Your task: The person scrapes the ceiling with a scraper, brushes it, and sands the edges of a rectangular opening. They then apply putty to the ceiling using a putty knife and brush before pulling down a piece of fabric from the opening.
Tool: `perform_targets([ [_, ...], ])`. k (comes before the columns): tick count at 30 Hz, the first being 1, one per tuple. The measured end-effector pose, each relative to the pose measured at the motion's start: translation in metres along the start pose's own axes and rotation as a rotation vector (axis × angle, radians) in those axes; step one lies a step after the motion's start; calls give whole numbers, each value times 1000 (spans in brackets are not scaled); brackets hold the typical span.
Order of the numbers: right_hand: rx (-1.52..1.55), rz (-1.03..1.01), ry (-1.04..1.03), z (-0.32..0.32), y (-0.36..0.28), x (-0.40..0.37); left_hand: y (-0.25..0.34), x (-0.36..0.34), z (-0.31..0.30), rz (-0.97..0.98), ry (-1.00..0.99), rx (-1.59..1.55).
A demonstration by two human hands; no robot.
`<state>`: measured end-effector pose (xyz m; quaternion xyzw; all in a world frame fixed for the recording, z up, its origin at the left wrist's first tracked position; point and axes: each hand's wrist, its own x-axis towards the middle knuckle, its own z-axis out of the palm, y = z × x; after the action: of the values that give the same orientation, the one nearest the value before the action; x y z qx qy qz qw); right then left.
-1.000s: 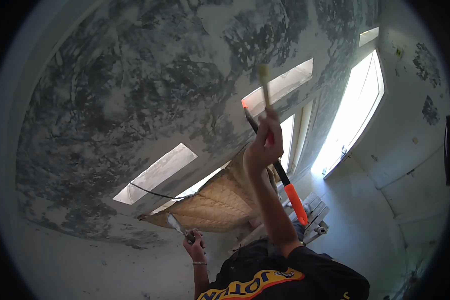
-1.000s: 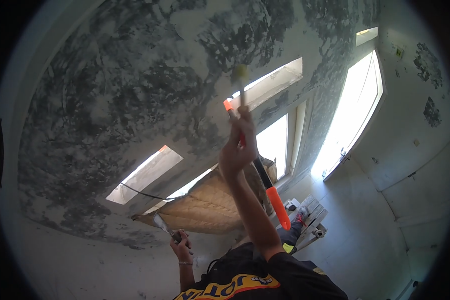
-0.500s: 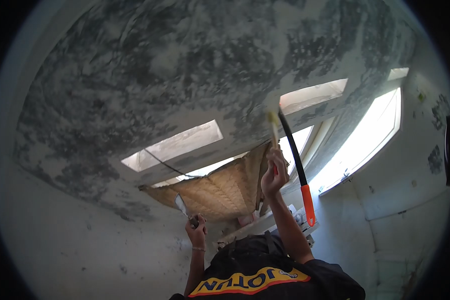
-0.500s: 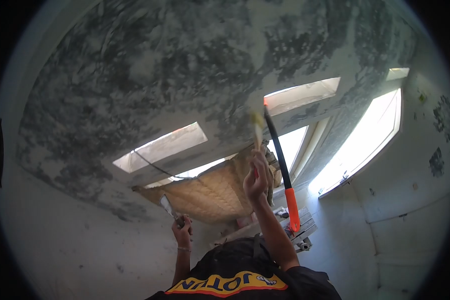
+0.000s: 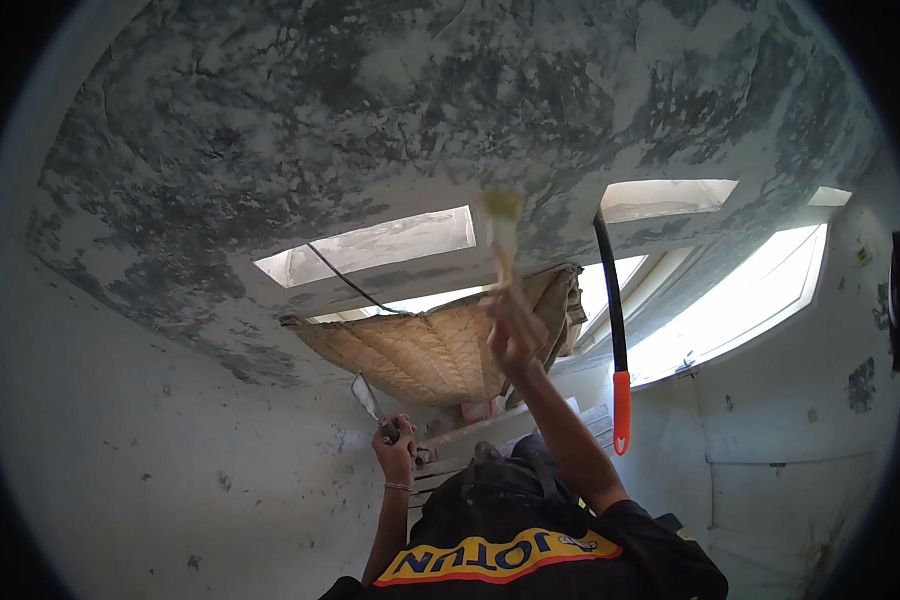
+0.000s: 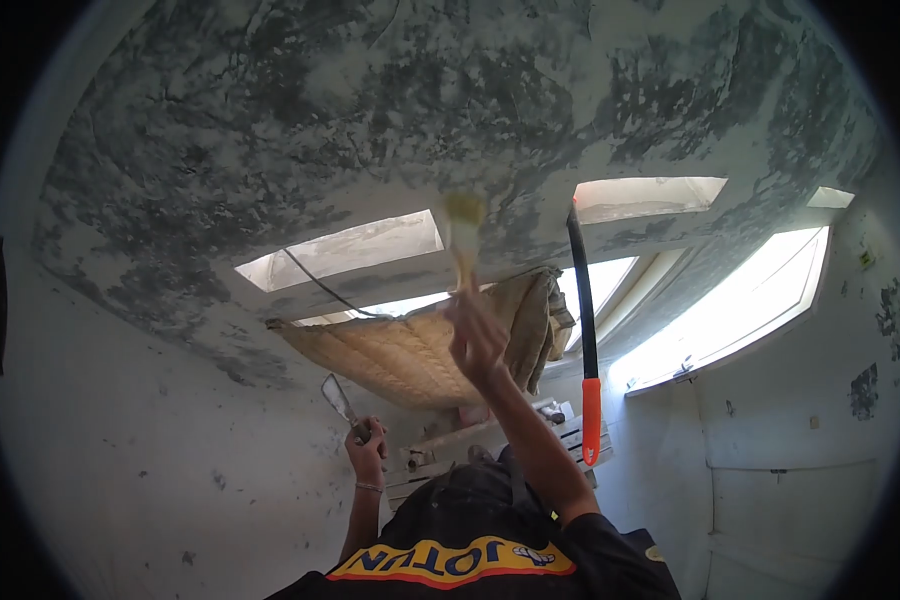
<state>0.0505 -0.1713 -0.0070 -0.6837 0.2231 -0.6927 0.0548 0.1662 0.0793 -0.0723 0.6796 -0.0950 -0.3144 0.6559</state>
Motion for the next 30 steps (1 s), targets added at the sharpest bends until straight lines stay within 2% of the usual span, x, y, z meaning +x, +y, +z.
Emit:
perform_targets([
  [2,38,-7,-312,-9,7,-50,-2,-2,5,0,18,0],
  [3,50,-7,-320,-16,2,-54,-1,-5,9,-3,31,-4],
  [5,272,448,-452,-31,-3,-62,3,-11,16,5,48,3],
  [6,280,455,-462,-35,-10,-47,3,-13,20,-2,60,6],
  [8,273,195,-287,-37,-18,-8,3,-17,27,-5,62,21],
  [9,287,202,-293,-35,-20,11,4,-20,30,-7,78,24],
  [11,273,115,-62,-30,-20,37,8,-27,37,-4,83,36],
  [14,245,204,-49,-10,-3,20,9,-36,47,7,77,23],
  [15,250,216,-178,-16,3,-4,11,-39,50,9,86,30],
  [16,259,223,-177,-22,8,-27,12,-41,53,23,82,54],
  [18,292,264,-412,-36,14,-67,15,-49,59,32,94,84],
  [19,303,272,-417,-46,17,-78,16,-53,62,37,102,92],
  [21,421,558,-698,-62,24,-89,13,-59,67,36,120,102],
  [25,492,571,-625,-73,21,-76,7,-67,81,77,72,77],
  [27,751,1110,-680,-79,10,-67,14,-72,87,93,36,115],
  [28,756,1125,-682,-83,6,-71,21,-75,92,134,-35,206],
  [30,935,1327,-697,-87,4,-74,26,-71,99,184,-106,282],
])
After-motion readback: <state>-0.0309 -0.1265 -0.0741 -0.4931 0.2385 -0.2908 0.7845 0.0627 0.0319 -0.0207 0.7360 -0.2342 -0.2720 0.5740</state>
